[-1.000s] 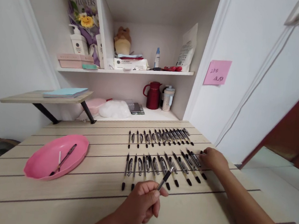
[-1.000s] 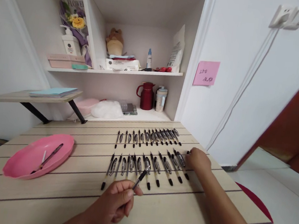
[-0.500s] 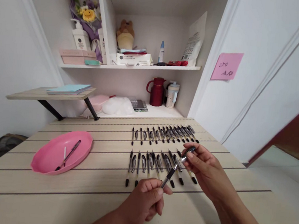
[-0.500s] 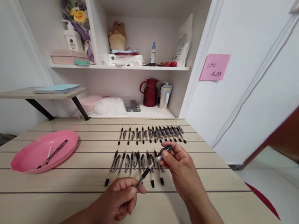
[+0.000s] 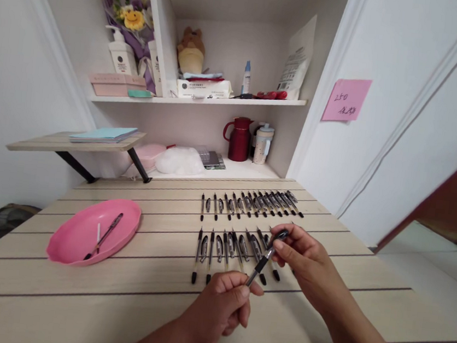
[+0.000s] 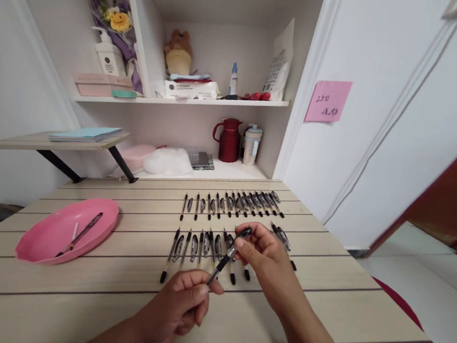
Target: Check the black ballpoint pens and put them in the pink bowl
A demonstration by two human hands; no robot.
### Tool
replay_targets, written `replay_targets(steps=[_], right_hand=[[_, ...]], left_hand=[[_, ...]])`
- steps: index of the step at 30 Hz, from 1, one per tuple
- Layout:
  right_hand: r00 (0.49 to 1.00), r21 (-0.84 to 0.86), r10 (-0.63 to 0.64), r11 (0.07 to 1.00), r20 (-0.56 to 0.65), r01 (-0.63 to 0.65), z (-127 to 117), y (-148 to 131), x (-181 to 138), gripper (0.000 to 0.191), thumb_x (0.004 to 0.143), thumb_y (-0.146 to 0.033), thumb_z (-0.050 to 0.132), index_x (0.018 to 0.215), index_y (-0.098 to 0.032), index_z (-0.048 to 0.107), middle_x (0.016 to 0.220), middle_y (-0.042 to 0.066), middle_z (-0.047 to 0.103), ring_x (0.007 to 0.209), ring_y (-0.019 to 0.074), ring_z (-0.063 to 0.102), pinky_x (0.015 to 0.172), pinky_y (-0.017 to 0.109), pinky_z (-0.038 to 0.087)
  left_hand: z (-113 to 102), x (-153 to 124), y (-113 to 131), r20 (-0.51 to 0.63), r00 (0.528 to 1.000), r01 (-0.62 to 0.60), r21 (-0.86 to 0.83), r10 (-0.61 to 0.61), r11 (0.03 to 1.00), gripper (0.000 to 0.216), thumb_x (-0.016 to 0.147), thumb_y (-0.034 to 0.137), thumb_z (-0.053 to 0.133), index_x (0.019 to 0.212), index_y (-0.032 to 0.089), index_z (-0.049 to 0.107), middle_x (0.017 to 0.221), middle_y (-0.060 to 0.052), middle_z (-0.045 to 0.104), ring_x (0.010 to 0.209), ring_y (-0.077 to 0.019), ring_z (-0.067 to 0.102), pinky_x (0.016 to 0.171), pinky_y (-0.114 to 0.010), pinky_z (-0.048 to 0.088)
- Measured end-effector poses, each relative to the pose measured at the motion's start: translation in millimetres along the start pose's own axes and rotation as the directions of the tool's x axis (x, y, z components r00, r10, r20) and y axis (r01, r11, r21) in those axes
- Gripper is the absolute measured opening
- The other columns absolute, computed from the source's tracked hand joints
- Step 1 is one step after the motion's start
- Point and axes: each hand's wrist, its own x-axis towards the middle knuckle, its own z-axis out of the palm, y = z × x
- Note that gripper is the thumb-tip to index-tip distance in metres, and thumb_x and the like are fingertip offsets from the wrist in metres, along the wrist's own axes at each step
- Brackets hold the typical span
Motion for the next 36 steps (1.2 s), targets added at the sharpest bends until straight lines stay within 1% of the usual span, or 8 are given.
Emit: replay_targets(steps=[3, 10, 13, 20, 24, 30, 36], right_hand=[[0.999, -0.002, 0.023, 1.0, 0.049, -0.023, 5, 5, -4, 0.028, 0.067, -0.037, 0.066, 0.087, -0.02, 0.056, 0.06, -0.002, 0.051, 0.052, 0.0106, 0.048, 0.046, 0.023, 0.035], [0.992, 0.044, 0.07, 0.996, 0.101, -0.075, 19, 18, -10, 0.027, 0.068, -0.036, 0.065, 0.087, -0.02, 0.054, 0.058, -0.005, 0.047, 0.049, 0.0083, 0.046, 0.045, 0.021, 0.032], [0.995, 0.052, 0.072, 0.996, 0.073, -0.076, 24, 23, -11, 0.027, 0.069, -0.036, 0.064, 0.088, -0.02, 0.054, 0.058, -0.006, 0.045, 0.048, 0.0076, 0.044, 0.045, 0.021, 0.031], [0.995, 0.088, 0.101, 0.991, 0.004, -0.101, 29, 26, -15, 0.031, 0.066, -0.039, 0.066, 0.088, -0.021, 0.055, 0.06, -0.005, 0.045, 0.049, 0.0079, 0.042, 0.045, 0.02, 0.03], [0.996, 0.105, 0.094, 0.99, -0.005, -0.093, 31, 28, -16, 0.029, 0.066, -0.038, 0.067, 0.087, -0.022, 0.055, 0.059, -0.006, 0.044, 0.048, 0.0074, 0.041, 0.045, 0.02, 0.029], [0.997, 0.122, 0.07, 0.99, -0.012, -0.068, 35, 31, -19, 0.027, 0.07, -0.036, 0.064, 0.091, -0.021, 0.054, 0.061, -0.005, 0.042, 0.049, 0.0076, 0.041, 0.046, 0.021, 0.032], [0.997, 0.109, 0.07, 0.992, -0.026, -0.067, 38, 33, -24, 0.026, 0.072, -0.037, 0.061, 0.09, -0.021, 0.052, 0.06, -0.006, 0.041, 0.049, 0.0077, 0.041, 0.046, 0.021, 0.032]], left_hand=[[0, 0, 1, -0.013, 1.0, 0.005, 0.004, -0.005, 1.0, 0.029, 0.075, 0.033, 0.053, 0.094, 0.011, 0.055, 0.048, 0.006, 0.047, 0.03, 0.0006, 0.019, 0.034, -0.017, 0.009], [1, -1, 1, -0.04, 0.999, 0.004, -0.011, -0.005, 1.0, 0.032, 0.075, 0.034, 0.053, 0.097, 0.011, 0.055, 0.048, 0.006, 0.046, 0.03, 0.0002, 0.018, 0.033, -0.017, 0.008], [2, -1, 1, -0.055, 0.998, -0.004, -0.008, 0.003, 1.0, 0.032, 0.075, 0.034, 0.053, 0.096, 0.01, 0.055, 0.047, 0.007, 0.045, 0.03, 0.0002, 0.018, 0.033, -0.017, 0.008], [4, -3, 2, -0.083, 0.997, -0.007, 0.007, 0.008, 1.0, 0.033, 0.074, 0.035, 0.053, 0.095, 0.01, 0.055, 0.046, 0.007, 0.044, 0.03, 0.0003, 0.017, 0.033, -0.016, 0.008], [5, -3, 3, -0.091, 0.996, -0.014, 0.029, 0.017, 0.999, 0.03, 0.076, 0.033, 0.051, 0.095, 0.011, 0.055, 0.046, 0.007, 0.044, 0.03, 0.0, 0.017, 0.033, -0.017, 0.008], [4, -2, 3, -0.093, 0.995, -0.025, 0.035, 0.029, 0.999, 0.029, 0.075, 0.032, 0.05, 0.094, 0.011, 0.055, 0.046, 0.007, 0.044, 0.029, -0.0002, 0.016, 0.033, -0.017, 0.007], [2, -3, 1, -0.057, 0.998, -0.011, 0.062, 0.015, 0.998, 0.028, 0.076, 0.032, 0.047, 0.094, 0.01, 0.054, 0.045, 0.006, 0.047, 0.028, -0.0005, 0.017, 0.031, -0.018, 0.006]])
